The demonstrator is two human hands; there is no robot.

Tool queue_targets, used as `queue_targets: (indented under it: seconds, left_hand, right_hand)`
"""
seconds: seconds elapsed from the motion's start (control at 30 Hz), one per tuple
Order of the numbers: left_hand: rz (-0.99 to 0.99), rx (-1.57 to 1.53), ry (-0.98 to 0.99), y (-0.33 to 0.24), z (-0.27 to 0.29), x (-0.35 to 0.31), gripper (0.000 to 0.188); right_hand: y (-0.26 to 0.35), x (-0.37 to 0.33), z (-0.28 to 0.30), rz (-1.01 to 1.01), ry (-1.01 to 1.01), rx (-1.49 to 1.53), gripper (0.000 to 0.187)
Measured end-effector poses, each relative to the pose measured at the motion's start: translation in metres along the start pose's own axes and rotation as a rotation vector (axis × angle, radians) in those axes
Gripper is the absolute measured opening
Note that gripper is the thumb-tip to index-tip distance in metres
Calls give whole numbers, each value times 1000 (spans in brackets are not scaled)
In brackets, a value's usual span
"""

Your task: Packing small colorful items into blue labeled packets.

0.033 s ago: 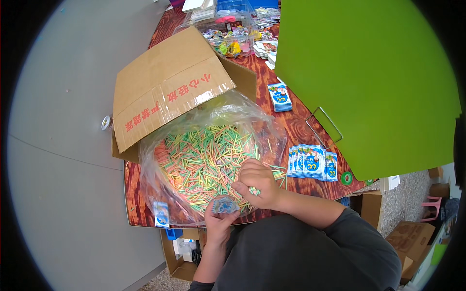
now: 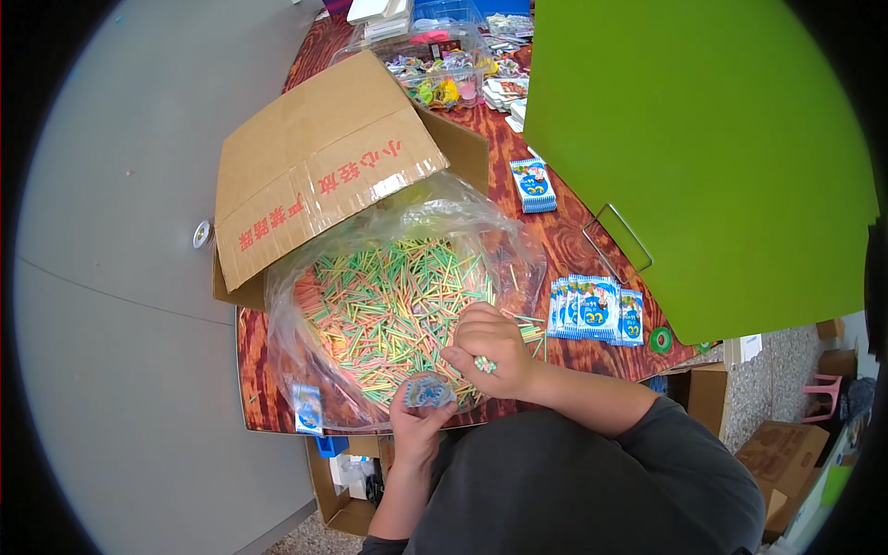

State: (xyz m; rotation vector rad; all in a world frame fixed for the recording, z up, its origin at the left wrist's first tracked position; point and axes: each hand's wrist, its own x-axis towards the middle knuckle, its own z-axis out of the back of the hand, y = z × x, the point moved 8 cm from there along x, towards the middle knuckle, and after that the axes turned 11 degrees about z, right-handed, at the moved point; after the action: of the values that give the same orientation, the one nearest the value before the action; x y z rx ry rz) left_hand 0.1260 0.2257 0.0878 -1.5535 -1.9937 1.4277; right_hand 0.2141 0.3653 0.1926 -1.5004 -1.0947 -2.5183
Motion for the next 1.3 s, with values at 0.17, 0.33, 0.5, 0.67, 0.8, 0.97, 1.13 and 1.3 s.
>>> queue_targets:
  seconds: [0.17,0.33,0.5,0.67,0.8,0.97,1.13,1.3]
  left_hand:
    - [30,-8,-25,2,-2,0,44]
    - [45,-5,-29,1,-2,0,43]
    - [21,6,23,1,-2,1,43]
    - [-41,99,-21,4,7,6,43]
    - [-225,329,-80,-6,7,9,44]
    - [-282,516,-104,-17,-2,5,44]
    - [-264,526,-79,-14,-5,5,46]
    - [-226,490,-48,-11,-7,5,47]
  right_hand:
    - [-2,-1,1,-4,-5,-4,23]
    - [-1,-1,1,0,-9,-4,21]
    - [-2,-2,1,-7,3,-8,21]
    - [-5,-3,-1,-100,-4,95,19]
    - [-15,-4,-10,-594,-55,688,46]
    - [-3,3,-18,-663,65,869,40]
    - [-4,-2,-28,-630,103,879,36]
    - [-4,-4,-29,-632,160,838,38]
